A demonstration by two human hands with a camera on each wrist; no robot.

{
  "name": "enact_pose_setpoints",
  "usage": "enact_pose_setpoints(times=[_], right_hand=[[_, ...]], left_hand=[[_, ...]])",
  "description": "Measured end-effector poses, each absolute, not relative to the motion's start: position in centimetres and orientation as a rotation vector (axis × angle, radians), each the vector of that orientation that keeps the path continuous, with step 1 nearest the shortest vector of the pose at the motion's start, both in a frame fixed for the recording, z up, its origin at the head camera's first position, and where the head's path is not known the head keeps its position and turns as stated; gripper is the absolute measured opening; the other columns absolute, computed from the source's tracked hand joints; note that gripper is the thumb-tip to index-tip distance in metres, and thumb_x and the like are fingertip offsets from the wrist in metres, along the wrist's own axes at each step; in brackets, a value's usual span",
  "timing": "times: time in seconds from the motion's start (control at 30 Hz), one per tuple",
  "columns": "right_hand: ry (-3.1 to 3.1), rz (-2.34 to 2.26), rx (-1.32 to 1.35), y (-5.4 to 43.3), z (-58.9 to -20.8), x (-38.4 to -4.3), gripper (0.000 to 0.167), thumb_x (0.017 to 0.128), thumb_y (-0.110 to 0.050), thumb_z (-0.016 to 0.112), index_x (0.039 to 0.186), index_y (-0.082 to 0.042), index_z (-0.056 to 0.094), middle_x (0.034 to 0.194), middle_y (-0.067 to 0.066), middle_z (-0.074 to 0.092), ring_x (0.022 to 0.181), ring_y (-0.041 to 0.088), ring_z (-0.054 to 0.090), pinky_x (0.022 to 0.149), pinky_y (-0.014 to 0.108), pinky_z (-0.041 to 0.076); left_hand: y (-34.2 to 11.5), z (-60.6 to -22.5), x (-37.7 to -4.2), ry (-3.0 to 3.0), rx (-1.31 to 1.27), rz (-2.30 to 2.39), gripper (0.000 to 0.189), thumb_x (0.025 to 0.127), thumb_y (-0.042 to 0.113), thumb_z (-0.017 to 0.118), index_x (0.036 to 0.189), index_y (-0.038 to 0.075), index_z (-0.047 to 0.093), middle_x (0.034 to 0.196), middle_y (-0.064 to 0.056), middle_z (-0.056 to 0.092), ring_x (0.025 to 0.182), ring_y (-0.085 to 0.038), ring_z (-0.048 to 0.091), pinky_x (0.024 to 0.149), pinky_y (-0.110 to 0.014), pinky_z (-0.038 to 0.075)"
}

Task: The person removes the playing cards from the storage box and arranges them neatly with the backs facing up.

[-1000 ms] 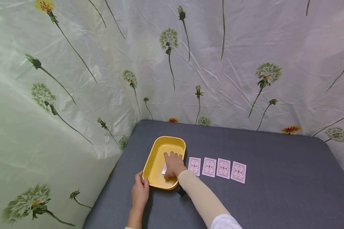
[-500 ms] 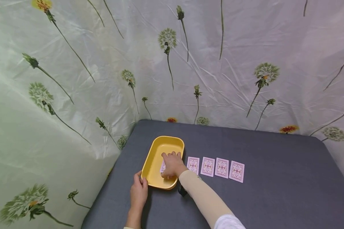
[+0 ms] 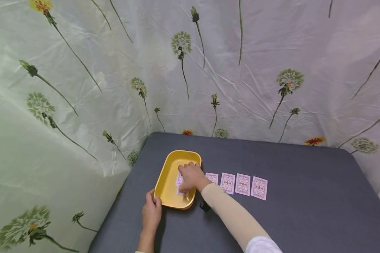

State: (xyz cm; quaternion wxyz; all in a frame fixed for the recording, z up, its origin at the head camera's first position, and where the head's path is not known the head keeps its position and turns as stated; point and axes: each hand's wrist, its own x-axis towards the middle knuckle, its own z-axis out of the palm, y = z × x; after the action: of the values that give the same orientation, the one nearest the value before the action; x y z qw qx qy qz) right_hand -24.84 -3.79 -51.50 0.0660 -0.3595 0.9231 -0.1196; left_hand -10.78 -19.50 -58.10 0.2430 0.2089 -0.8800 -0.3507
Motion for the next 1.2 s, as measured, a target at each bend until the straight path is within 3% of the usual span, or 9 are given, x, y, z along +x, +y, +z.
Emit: enact_pose_setpoints(times=[0.1,0.23,0.33,0.6,0.97,1.2], right_hand=[[2.797,-0.362,-1.096,-3.0,-51.2,-25.0,0.059,0.065,-0.05,0.079,0.11,-0.017,0.062,0.102,0.0,0.063,0.106,0.027,0.052,0.085,0.047,0.036],[2.82,-0.368,-1.096,-1.7,-51.0,-25.2,0.053,0.064,-0.05,0.08,0.102,-0.018,0.061,0.092,-0.004,0.058,0.102,0.025,0.052,0.079,0.043,0.034],[2.847,-0.365,-1.082,-0.5,-50.8,-25.3,0.052,0.063,-0.048,0.081,0.102,-0.018,0.062,0.093,-0.004,0.059,0.101,0.026,0.052,0.079,0.043,0.036],[2.865,-0.427,-0.969,2.7,-50.9,-25.6,0.054,0.068,-0.043,0.079,0.112,-0.016,0.065,0.116,0.004,0.064,0.115,0.031,0.051,0.09,0.053,0.037],[2.901,-0.422,-0.886,8.5,-51.8,-25.6,0.045,0.066,-0.041,0.077,0.101,-0.017,0.064,0.103,0.001,0.062,0.103,0.03,0.053,0.081,0.051,0.04],[2.921,-0.417,-0.833,12.3,-52.2,-25.6,0.047,0.066,-0.038,0.077,0.105,-0.014,0.065,0.109,0.006,0.064,0.107,0.034,0.053,0.081,0.054,0.04]], left_hand=[[-19.4,-58.0,-10.8,-2.41,0.582,-0.961,0.029,0.092,0.006,0.058,0.119,-0.001,0.054,0.06,-0.003,0.044,0.052,-0.023,0.044,0.05,-0.043,0.036],[-19.4,-58.1,-10.8,-2.401,0.574,-0.961,0.029,0.091,0.005,0.058,0.119,-0.001,0.054,0.06,-0.004,0.046,0.052,-0.025,0.045,0.051,-0.045,0.037],[-19.4,-58.1,-10.8,-2.397,0.561,-0.963,0.028,0.091,0.005,0.058,0.119,-0.001,0.054,0.06,-0.004,0.046,0.052,-0.025,0.046,0.051,-0.046,0.037],[-19.4,-58.1,-10.8,-2.411,0.559,-0.972,0.029,0.092,0.006,0.057,0.12,-0.002,0.053,0.059,-0.002,0.043,0.051,-0.023,0.043,0.05,-0.043,0.035],[-19.3,-58.0,-10.8,-2.44,0.588,-0.972,0.03,0.093,0.007,0.057,0.121,-0.001,0.052,0.06,-0.004,0.046,0.053,-0.023,0.044,0.051,-0.043,0.036],[-19.3,-58.1,-10.9,-2.418,0.568,-0.967,0.028,0.092,0.005,0.057,0.119,-0.001,0.053,0.059,-0.003,0.043,0.05,-0.024,0.043,0.048,-0.043,0.035]])
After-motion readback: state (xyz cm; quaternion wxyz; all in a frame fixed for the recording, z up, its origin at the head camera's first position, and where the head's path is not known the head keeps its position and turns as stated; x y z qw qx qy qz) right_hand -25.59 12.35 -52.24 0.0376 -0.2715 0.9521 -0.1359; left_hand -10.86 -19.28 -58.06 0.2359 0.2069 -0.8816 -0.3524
